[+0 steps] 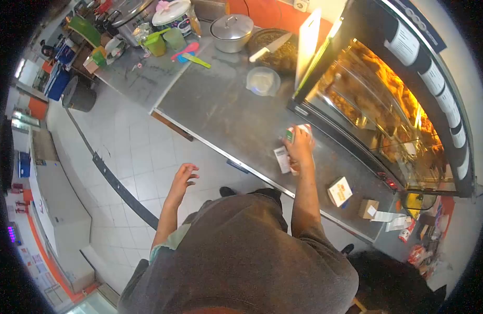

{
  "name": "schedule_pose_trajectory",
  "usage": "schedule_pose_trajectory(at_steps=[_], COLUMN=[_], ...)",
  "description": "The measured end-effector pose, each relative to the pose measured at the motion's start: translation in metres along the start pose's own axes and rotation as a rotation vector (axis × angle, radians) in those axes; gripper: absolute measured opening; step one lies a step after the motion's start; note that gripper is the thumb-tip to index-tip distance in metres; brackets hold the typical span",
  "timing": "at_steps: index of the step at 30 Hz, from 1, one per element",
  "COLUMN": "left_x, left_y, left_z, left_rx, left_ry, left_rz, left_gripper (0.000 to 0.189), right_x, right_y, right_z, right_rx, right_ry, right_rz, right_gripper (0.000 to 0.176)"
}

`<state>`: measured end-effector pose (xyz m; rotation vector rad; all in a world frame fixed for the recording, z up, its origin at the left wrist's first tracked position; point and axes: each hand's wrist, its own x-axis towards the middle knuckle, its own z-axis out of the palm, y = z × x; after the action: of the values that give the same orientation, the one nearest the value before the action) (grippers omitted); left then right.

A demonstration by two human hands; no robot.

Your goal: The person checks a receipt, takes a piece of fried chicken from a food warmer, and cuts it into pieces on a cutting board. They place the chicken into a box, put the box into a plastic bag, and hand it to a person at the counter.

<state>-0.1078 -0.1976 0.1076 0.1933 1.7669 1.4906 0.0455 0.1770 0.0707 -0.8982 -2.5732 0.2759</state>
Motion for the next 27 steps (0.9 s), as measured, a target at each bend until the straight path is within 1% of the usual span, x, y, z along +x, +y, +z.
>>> schedule_pose_trajectory(at_steps=[1,3,4,5,7,8,9,11,12,13,14,15,16,17,19,20,21,22,23,24,25,26,27], left_x=[0.004,0.017,0.027,0.038,0.058,0.069,0.081,0.104,0.115,0.126,0.134,0.139,0.146,0.157,0.176,0.187,0.197,0.207,0.216,0.223,0.228,0.236,0.243], left_y=[0.005,0.016,0.017,0.021,0.033,0.039,0.045,0.055,0.058,0.064,0.071,0.079,0.088,0.093,0.099,0.106,0.114,0.122,0.133,0.146,0.152,0.155,0.159], left_z=[-0.017,-0.04,-0.048,-0.054,-0.061,-0.064,-0.066,-0.071,-0.077,-0.084,-0.091,-0.1,-0.108,-0.117,-0.133,-0.134,-0.132,-0.129,-0.119,-0.105,-0.094,-0.084,-0.072], left_rx=[0.01,0.034,0.04,0.048,0.071,0.082,0.094,0.025,0.02,0.033,0.053,0.073,0.077,0.09,0.131,0.14,0.217,0.297,0.318,0.458,0.589,0.612,0.711], left_ry=[0.026,0.01,-0.016,-0.041,-0.091,-0.131,-0.139,-0.127,-0.151,-0.154,-0.155,-0.157,-0.15,-0.161,-0.128,-0.151,-0.133,-0.128,-0.187,-0.157,-0.141,-0.234,-0.114], left_rz=[-0.018,-0.02,-0.023,-0.025,0.0,0.015,0.02,0.022,0.04,0.044,0.025,0.002,0.004,0.006,0.055,0.053,0.114,0.174,0.167,0.298,0.433,0.422,0.59], left_gripper=[0.027,0.027,0.027,0.028,0.03,0.033,0.033,0.029,0.031,0.031,0.031,0.032,0.031,0.031,0.029,0.029,0.03,0.032,0.032,0.035,0.039,0.039,0.04], right_x=[0.014,0.043,0.056,0.072,0.112,0.132,0.153,0.189,0.211,0.23,0.242,0.248,0.255,0.265,0.276,0.276,0.273,0.271,0.266,0.256,0.231,0.225,0.209], right_y=[-0.009,-0.029,-0.043,-0.053,-0.069,-0.065,-0.061,-0.057,-0.056,-0.057,-0.048,-0.051,-0.052,-0.062,-0.092,-0.116,-0.143,-0.158,-0.171,-0.199,-0.196,-0.262,-0.285], right_z=[0.02,0.053,0.066,0.075,0.094,0.115,0.141,0.185,0.197,0.209,0.236,0.247,0.256,0.248,0.214,0.183,0.163,0.175,0.186,0.184,0.226,0.144,0.137], right_rx=[0.004,0.429,0.169,0.174,0.429,0.814,0.819,1.87,1.926,1.938,1.927,1.908,1.912,1.899,1.864,2.047,2.194,2.257,2.287,2.224,2.474,2.167,2.044], right_ry=[0.003,-0.095,-0.032,-0.02,0.081,-0.063,-0.05,0.222,0.352,0.361,0.475,0.59,0.605,0.62,0.655,0.511,0.367,0.324,0.302,0.314,0.124,0.094,-0.055], right_rz=[0.015,0.202,0.259,0.272,0.326,0.496,0.503,1.056,1.254,1.255,1.3,1.349,1.358,1.381,1.433,1.21,0.975,0.728,0.482,0.597,0.411,0.576,0.713], right_gripper=[0.029,0.027,0.024,0.024,0.021,0.022,0.022,0.025,0.029,0.029,0.028,0.027,0.027,0.027,0.032,0.037,0.042,0.043,0.045,0.046,0.049,0.062,0.058])
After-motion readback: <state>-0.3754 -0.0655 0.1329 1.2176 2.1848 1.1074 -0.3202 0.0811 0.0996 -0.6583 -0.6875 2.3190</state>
